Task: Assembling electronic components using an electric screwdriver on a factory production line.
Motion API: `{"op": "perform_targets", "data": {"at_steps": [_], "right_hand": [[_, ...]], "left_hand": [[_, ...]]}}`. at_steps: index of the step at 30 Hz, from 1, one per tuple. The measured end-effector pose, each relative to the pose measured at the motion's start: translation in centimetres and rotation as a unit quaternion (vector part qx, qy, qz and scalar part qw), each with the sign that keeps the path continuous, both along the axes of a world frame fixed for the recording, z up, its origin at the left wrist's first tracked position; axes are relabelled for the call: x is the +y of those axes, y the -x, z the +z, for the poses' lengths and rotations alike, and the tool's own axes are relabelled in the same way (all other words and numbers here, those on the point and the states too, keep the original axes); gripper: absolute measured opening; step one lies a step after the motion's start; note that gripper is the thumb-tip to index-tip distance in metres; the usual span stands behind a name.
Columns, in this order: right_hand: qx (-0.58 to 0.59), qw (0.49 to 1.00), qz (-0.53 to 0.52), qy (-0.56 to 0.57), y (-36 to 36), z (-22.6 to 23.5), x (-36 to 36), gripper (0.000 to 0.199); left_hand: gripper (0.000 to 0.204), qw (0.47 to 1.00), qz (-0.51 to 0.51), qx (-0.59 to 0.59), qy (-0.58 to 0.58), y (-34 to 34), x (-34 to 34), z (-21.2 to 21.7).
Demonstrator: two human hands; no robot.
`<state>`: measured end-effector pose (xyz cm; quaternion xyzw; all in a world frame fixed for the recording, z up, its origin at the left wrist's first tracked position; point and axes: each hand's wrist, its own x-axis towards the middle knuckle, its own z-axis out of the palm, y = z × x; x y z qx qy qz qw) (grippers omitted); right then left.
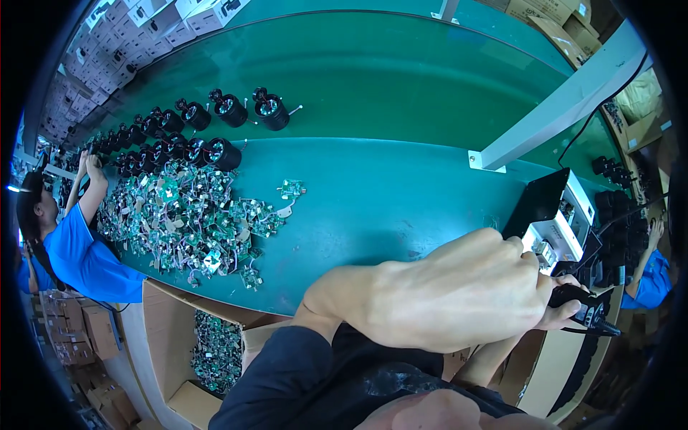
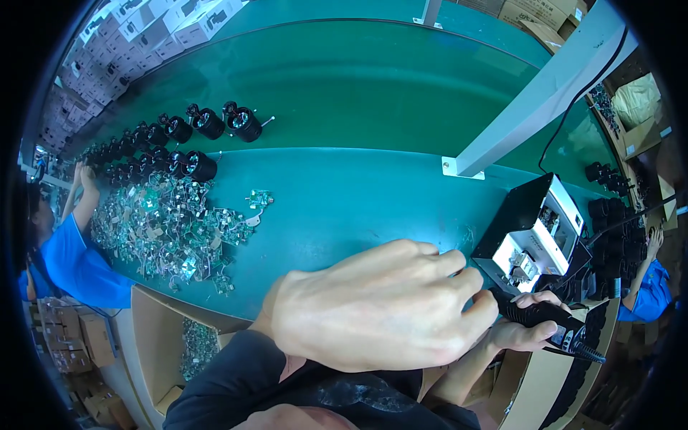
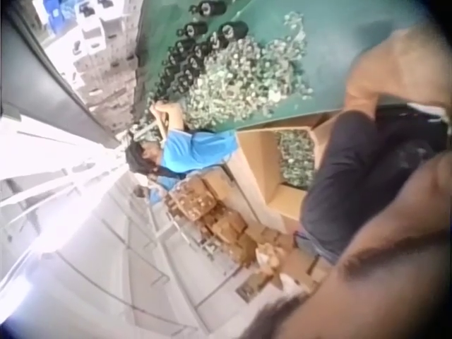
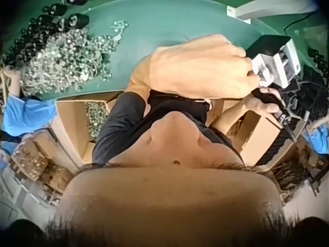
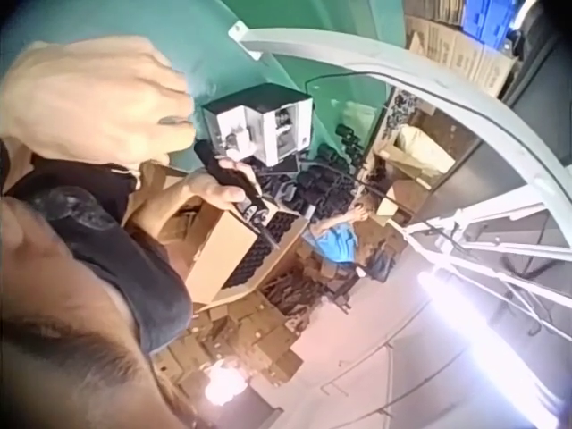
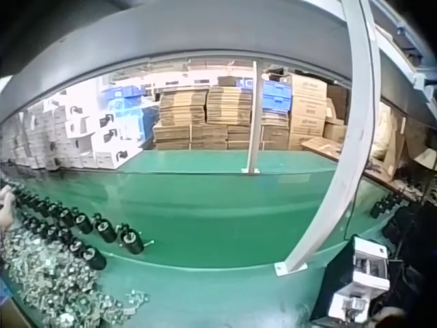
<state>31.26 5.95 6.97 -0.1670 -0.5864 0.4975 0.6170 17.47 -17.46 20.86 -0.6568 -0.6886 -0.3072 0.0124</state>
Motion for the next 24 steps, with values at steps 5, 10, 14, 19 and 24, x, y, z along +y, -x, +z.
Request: {"op": "perform_targets", "data": {"at_steps": [5,10,14,19,24], "right_hand": [[-0.004,0.999,0.047,0.022,-0.7,-1.0,0.4,0.049],[-0.016,0.999,0.05,0.005,-0.5,-0.3,0.1,0.051],[-0.015,0.998,0.059,0.019,-0.5,-0.5,0.2,0.053],[-0.015,0.997,0.071,0.036,-0.5,-0.9,0.3,0.054],[-0.041,0.998,0.044,0.012,-0.4,-0.6,0.1,0.056]], "left_hand": [[0.009,0.999,0.026,-0.009,-0.044,-1.0,0.1,-0.9],[0.012,0.999,0.015,-0.003,-0.047,-0.5,-0.4,-0.9],[0.013,0.999,0.015,0.003,-0.038,-0.4,-0.7,-1.0],[0.014,0.998,0.044,0.024,-0.047,-0.7,-0.3,-1.1],[0.017,0.989,0.102,0.067,-0.079,-1.4,0.1,-1.6]]}}
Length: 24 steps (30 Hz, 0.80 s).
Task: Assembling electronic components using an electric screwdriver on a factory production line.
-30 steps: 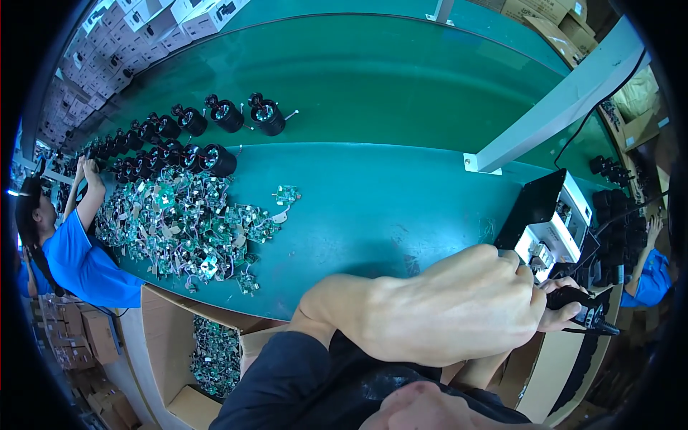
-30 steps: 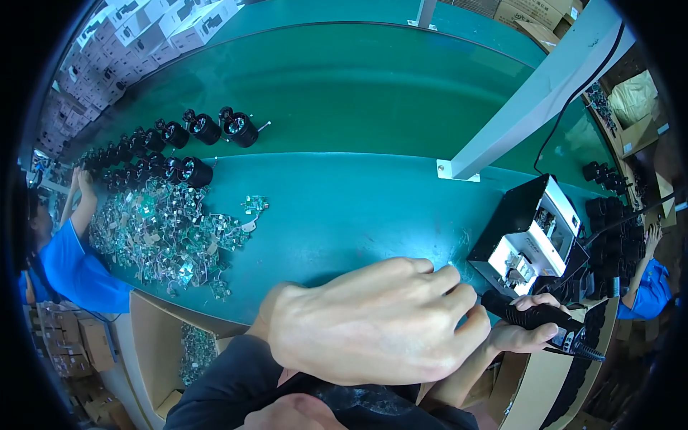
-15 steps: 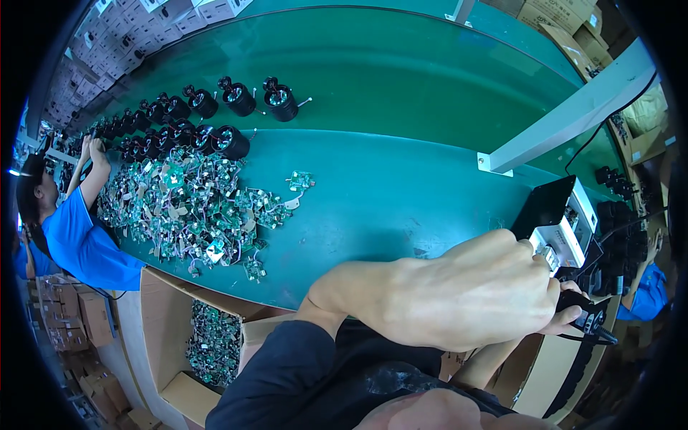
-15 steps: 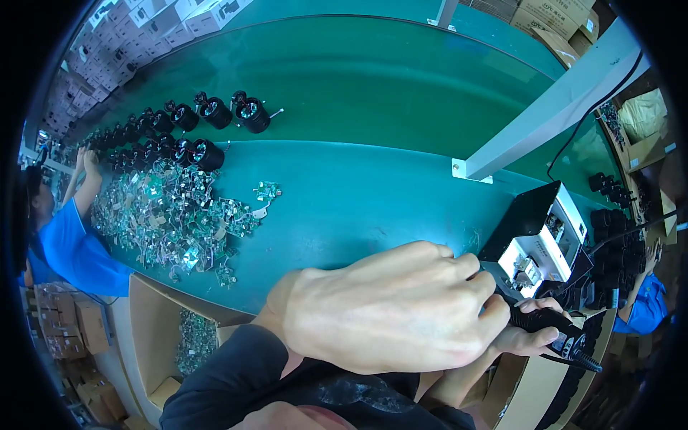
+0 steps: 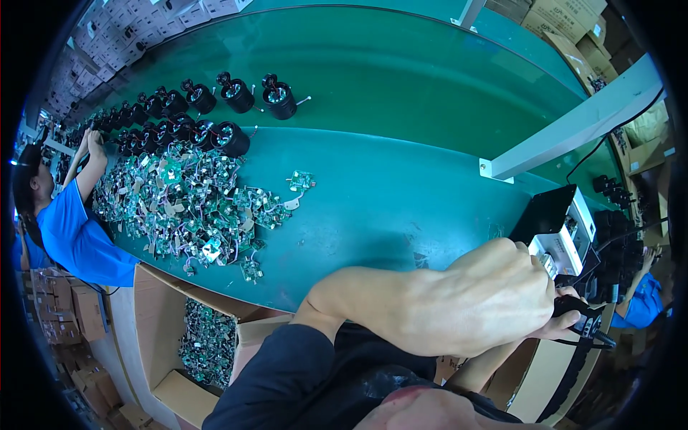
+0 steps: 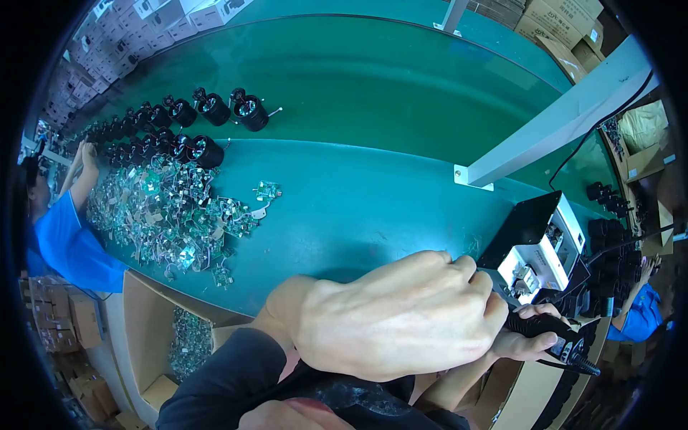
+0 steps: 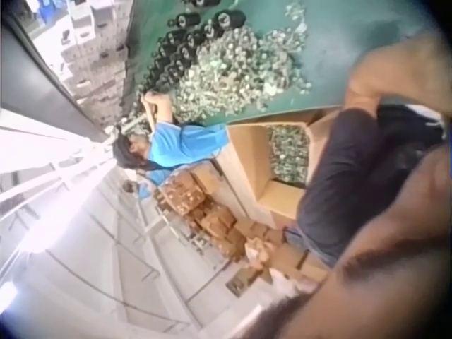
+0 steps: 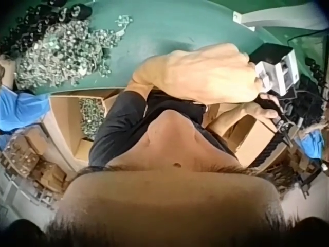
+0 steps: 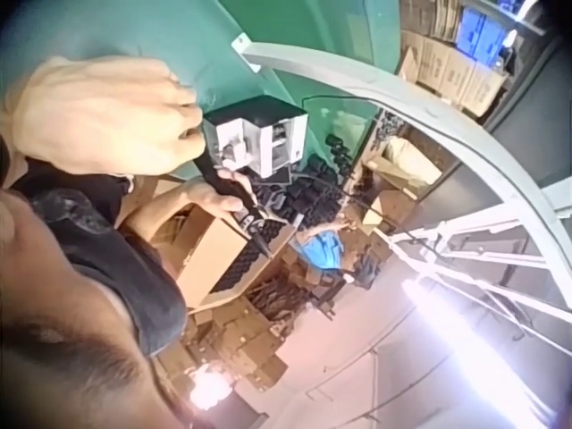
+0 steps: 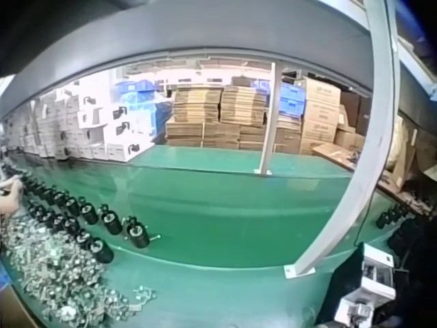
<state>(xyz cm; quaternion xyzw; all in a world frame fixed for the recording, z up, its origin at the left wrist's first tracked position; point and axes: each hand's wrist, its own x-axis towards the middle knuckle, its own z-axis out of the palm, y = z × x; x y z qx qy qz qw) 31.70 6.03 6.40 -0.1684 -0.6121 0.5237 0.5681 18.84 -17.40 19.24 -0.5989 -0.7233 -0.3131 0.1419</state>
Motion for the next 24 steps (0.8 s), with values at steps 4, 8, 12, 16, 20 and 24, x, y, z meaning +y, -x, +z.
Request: {"op": "perform_targets", "data": {"at_steps": [4,8,12,16,20,24], "right_hand": [[-0.021,0.999,-0.032,-0.02,0.2,1.0,-0.1,0.056],[-0.021,0.998,-0.05,-0.015,0.7,1.1,-1.1,0.057],[-0.028,0.992,-0.117,-0.04,0.8,1.1,-0.4,0.056],[-0.021,0.994,-0.1,-0.042,-1.2,-0.3,2.1,0.054],[-0.019,0.993,-0.104,-0.049,-0.6,-0.6,2.2,0.054],[-0.021,0.991,-0.117,-0.056,-0.2,-0.5,2.1,0.054]], "left_hand": [[0.02,1.0,0.021,-0.007,-0.013,-0.2,0.3,-0.4],[0.024,0.994,-0.027,-0.101,-0.008,-0.1,0.1,-0.9],[0.03,0.991,-0.006,-0.084,-0.107,-0.8,1.4,-2.5],[0.033,0.993,-0.019,-0.093,-0.07,-0.3,-0.3,-1.2],[0.035,0.991,-0.044,-0.123,-0.016,0.1,-0.2,-0.5],[0.035,0.987,-0.063,-0.146,0.006,0.3,-0.1,-0.4]]}}
